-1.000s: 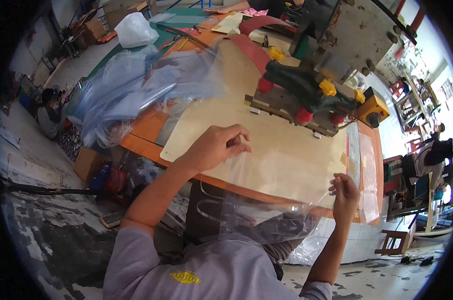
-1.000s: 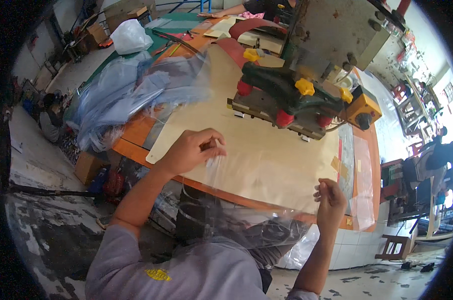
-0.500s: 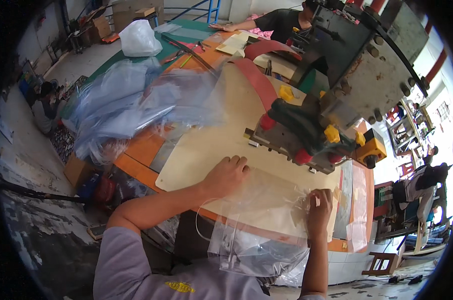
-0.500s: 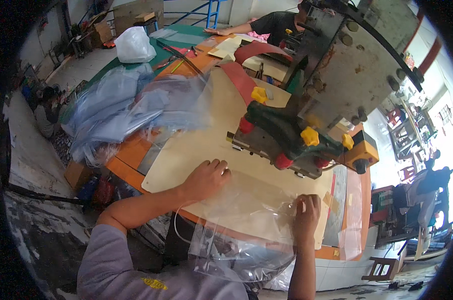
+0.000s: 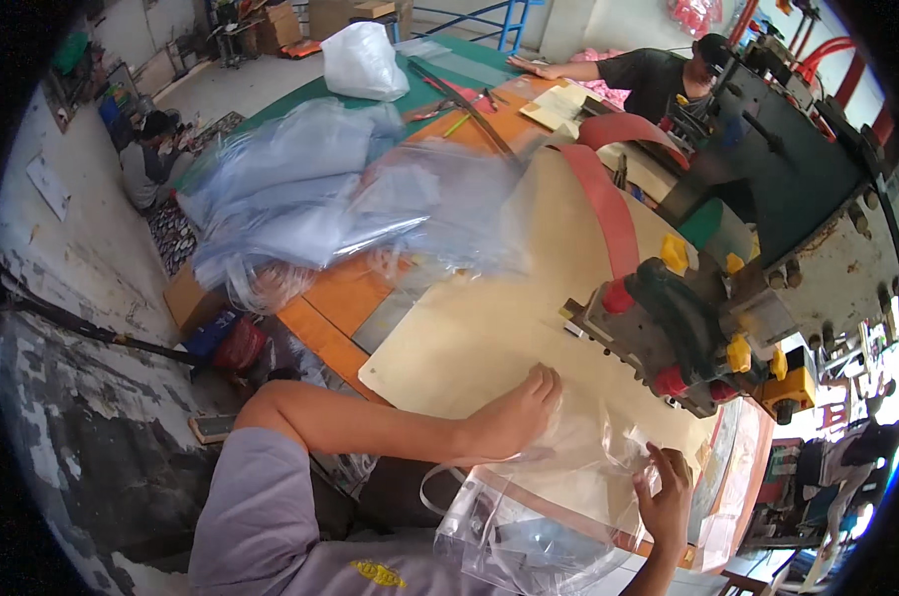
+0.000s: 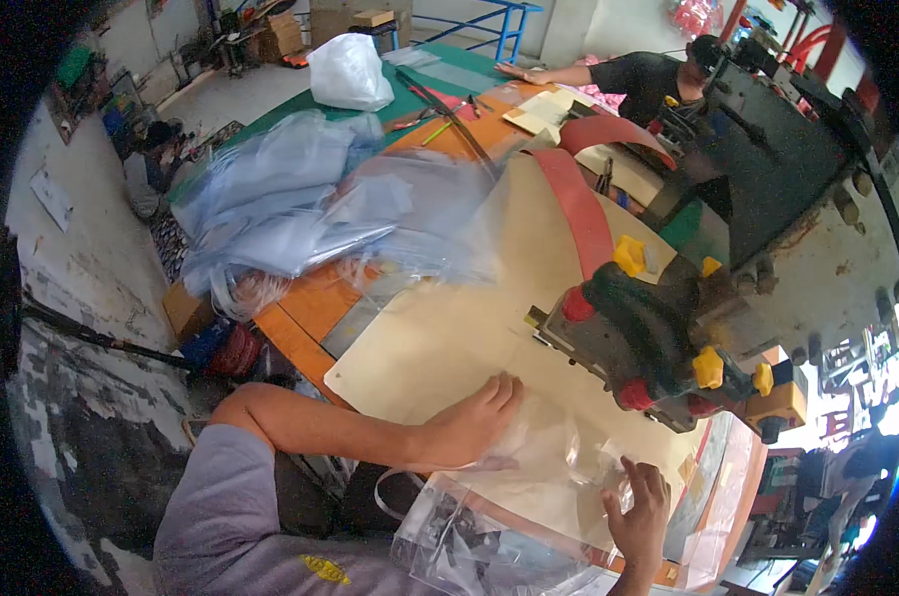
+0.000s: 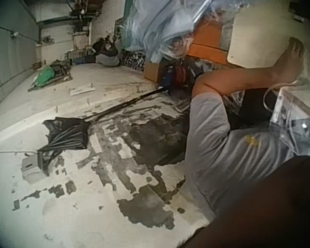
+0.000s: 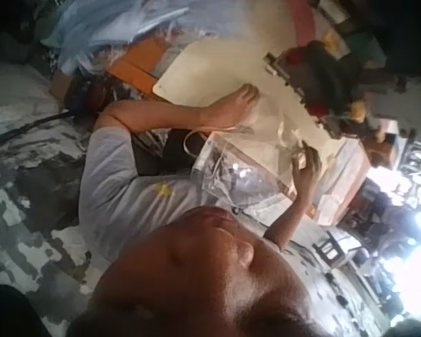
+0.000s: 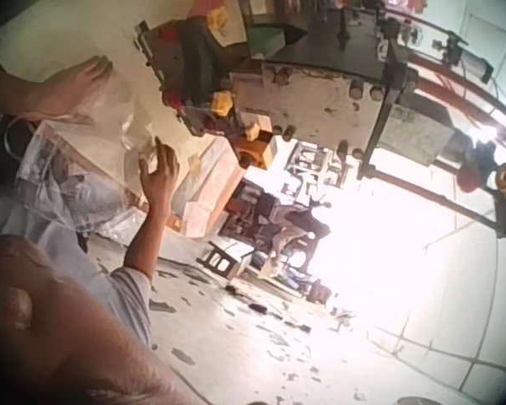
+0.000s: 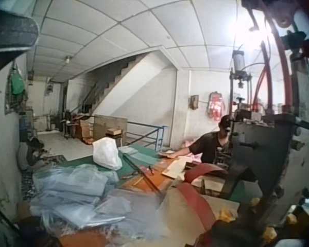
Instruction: The person aligns the edges of plastic sheets on a workspace and uses a heat-sealing machine to seal the seams before pulling the sealed material away.
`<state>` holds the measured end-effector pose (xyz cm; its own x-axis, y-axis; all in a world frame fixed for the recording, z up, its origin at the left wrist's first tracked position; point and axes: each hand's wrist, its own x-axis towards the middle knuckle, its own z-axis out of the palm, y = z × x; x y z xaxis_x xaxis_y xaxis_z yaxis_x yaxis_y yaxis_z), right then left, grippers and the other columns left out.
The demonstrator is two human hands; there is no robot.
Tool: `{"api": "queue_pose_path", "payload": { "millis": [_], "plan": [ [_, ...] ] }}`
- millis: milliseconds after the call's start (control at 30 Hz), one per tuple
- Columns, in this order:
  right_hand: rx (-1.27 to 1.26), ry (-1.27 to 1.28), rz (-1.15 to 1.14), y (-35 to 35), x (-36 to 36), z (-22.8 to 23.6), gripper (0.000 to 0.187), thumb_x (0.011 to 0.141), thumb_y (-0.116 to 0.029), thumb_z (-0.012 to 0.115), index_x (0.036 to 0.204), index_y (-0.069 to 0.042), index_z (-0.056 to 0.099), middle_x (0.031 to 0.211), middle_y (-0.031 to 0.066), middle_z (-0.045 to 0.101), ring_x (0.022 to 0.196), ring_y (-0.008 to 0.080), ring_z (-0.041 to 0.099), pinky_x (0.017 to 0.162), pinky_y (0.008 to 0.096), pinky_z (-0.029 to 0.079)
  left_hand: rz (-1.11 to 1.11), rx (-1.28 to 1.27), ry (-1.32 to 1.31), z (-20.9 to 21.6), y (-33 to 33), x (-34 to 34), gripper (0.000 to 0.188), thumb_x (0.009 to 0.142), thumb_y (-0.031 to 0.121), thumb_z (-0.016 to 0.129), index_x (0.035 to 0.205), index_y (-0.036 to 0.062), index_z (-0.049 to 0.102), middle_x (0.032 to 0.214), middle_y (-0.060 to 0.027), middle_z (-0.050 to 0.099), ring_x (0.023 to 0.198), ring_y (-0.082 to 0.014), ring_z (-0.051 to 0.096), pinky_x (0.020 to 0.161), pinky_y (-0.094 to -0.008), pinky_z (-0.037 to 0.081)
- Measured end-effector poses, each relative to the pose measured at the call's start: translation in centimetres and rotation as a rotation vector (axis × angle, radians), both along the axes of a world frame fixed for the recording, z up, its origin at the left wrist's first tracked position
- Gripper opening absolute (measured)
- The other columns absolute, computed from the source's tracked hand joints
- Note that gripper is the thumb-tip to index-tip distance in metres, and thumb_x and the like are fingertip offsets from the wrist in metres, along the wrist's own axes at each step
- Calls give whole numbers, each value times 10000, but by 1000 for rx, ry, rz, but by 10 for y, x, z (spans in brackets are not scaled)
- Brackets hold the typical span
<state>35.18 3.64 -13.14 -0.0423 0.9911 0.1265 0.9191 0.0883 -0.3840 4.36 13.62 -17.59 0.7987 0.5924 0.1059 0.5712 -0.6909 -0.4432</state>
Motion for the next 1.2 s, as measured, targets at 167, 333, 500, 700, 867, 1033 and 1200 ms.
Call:
{"api": "queue_pose_path", "payload": {
  "millis": [167, 333, 500, 700, 867, 1033, 1200],
  "plan": [
    [-7, -166, 38, -13, -5, -9, 655, 953, -572, 612, 1338, -43, 658, 1210, 173, 584, 1140, 356, 554, 1033, 515, 410, -29, -57, -153, -5, -10, 2, 732, 995, 564, 469, 1264, -92, 651, 1417, -285, 529, 1276, -399, 491, 1074, -485, 359],
    [45, -167, 37, -23, 3, -21, 655, 957, -568, 608, 1370, -61, 642, 1309, 173, 568, 1187, 366, 540, 1054, 514, 406, -5, -25, -196, -2, -13, 1, 692, 1008, 534, 474, 1325, -62, 622, 1413, -278, 535, 1288, -405, 485, 1079, -484, 362],
    [97, -177, 43, -31, 17, -32, 579, 1000, -510, 573, 1361, -62, 640, 1359, 176, 570, 1228, 379, 533, 1065, 521, 406, -106, -54, -60, -15, -6, 15, 541, 1020, 401, 503, 1308, -46, 601, 1355, -271, 563, 1293, -412, 498, 1052, -497, 405],
    [12, -29, 20, -32, 5, -25, 430, 969, -230, 632, 1376, -92, 633, 1454, 179, 543, 1350, 428, 479, 1137, 508, 388, -175, -534, -457, -3, 20, 4, 465, 982, 391, 589, 1202, -11, 665, 1390, -276, 531, 1342, -429, 483, 1083, -525, 409],
    [44, -66, 37, -24, -1, -21, 511, 908, -93, 655, 1415, -153, 625, 1503, 181, 497, 1376, 408, 463, 1157, 502, 381, -134, -693, -453, 39, 0, 1, 572, 985, 419, 619, 1355, -17, 586, 1474, -285, 482, 1409, -411, 438, 1153, -519, 365],
    [53, -24, 22, -31, 5, -26, 504, 917, -121, 642, 1419, -149, 622, 1515, 183, 483, 1391, 409, 445, 1164, 510, 368, -390, -912, -564, 27, -68, 11, 617, 976, 369, 636, 1441, -19, 518, 1515, -263, 438, 1408, -424, 423, 1180, -515, 343],
    [4, 64, 10, -31, 5, -23, 503, 922, -148, 637, 1424, -122, 617, 1521, 181, 479, 1397, 411, 432, 1168, 510, 361, -407, -629, -395, 5, -101, 13, 509, 916, 256, 636, 1383, 57, 603, 1585, -186, 370, 1374, -361, 438, 1118, -490, 406]
  ]
}}
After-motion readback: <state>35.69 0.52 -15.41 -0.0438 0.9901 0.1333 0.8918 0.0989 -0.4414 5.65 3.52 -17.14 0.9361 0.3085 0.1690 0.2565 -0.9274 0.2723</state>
